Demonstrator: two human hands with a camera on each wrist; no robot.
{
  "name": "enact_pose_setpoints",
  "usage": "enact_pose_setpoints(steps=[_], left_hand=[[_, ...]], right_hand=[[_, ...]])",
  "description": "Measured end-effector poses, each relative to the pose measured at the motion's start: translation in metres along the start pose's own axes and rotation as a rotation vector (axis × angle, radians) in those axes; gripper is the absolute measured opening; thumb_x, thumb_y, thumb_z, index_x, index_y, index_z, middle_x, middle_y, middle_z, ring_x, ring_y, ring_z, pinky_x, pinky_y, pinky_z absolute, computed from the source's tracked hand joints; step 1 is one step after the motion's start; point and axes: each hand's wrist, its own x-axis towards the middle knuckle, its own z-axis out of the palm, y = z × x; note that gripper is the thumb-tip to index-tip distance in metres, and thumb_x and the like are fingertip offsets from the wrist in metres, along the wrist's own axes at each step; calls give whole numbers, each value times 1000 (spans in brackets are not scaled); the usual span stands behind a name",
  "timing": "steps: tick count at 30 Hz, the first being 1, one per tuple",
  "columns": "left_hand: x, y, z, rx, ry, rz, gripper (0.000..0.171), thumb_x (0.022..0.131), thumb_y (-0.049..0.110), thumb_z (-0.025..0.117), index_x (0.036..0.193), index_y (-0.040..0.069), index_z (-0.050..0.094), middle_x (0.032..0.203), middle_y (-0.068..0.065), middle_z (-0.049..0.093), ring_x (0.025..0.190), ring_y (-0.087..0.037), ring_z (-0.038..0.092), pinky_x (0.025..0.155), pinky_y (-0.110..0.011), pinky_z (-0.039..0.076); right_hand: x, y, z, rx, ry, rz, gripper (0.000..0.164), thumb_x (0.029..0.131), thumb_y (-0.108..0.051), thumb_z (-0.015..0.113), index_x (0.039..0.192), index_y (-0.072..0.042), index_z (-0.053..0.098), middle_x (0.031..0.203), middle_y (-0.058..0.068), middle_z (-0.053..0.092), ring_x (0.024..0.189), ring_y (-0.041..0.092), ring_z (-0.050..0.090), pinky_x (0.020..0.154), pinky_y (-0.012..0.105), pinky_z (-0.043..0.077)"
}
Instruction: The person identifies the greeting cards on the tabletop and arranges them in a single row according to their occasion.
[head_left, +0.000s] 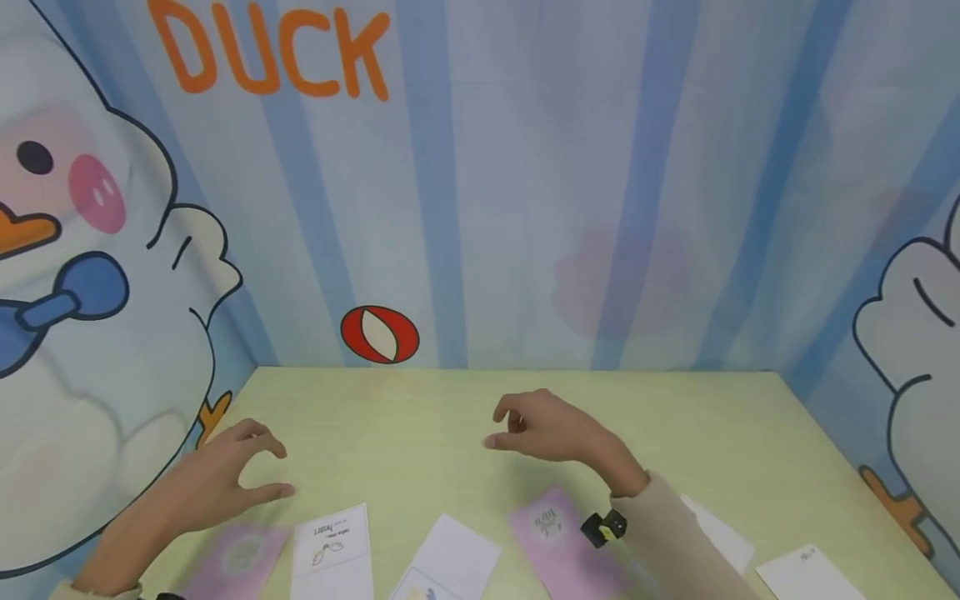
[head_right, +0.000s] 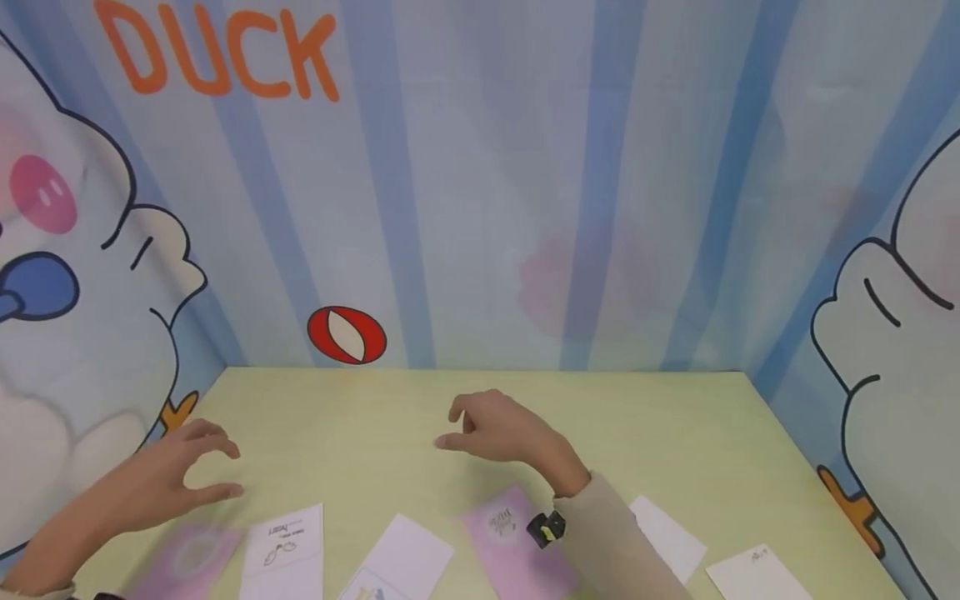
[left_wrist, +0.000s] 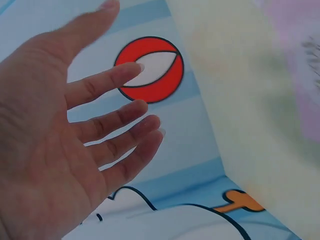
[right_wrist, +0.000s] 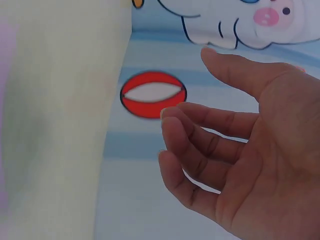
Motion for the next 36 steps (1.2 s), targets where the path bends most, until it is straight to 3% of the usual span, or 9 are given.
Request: enact_pose_setpoints(steps=[7,11,15,22,28,34,36], left_hand=[[-17,-22,20,-69,-177,-99,74,69,61,91,125,18,69,123,-8,58,114,-30,57,81,-44,55],[-27,-36,35,-15,-218,-112,87,60,60,95,129,13,69,131,-13,60,122,-41,55,90,-59,57],[-34,-47,42,53,-253,-129,96,55,63,95,132,12,68,139,-19,60,129,-49,53,97,-70,52],[-40,-54,41,33,-307,-146,105,56,58,98,142,10,61,152,-29,51,135,-57,49,98,-76,48],[-43,-58,44,55,-323,-145,114,57,60,97,149,7,55,156,-31,48,139,-59,46,105,-80,38],[-51,-65,48,-63,-326,-114,109,62,48,99,149,1,53,154,-30,50,138,-57,49,103,-74,46],[-52,-67,50,-105,-328,-117,109,63,46,100,150,1,52,156,-30,48,138,-58,47,102,-75,47]], right_hand=[[27,-36,37,-25,-18,-52,37,100,-39,73,121,-9,72,108,4,77,96,14,71,86,28,57],[42,-61,58,-57,-58,-75,38,100,-41,72,123,-10,71,120,6,76,112,20,72,92,27,57],[56,-84,80,-94,-90,-104,41,100,-43,71,125,-11,71,123,4,75,113,16,70,94,22,55],[80,-119,118,-130,-152,-198,45,100,-43,71,130,-9,70,123,2,75,109,9,69,90,15,52],[105,-143,148,-208,-168,-216,44,99,-47,71,128,-14,72,122,-4,74,108,3,66,88,12,50],[126,-169,185,-365,-177,-202,45,97,-61,67,116,-21,70,104,-14,70,97,0,61,92,16,45],[130,-177,197,-425,-189,-196,49,95,-65,67,121,-23,69,109,-16,69,104,-1,60,100,17,43]])
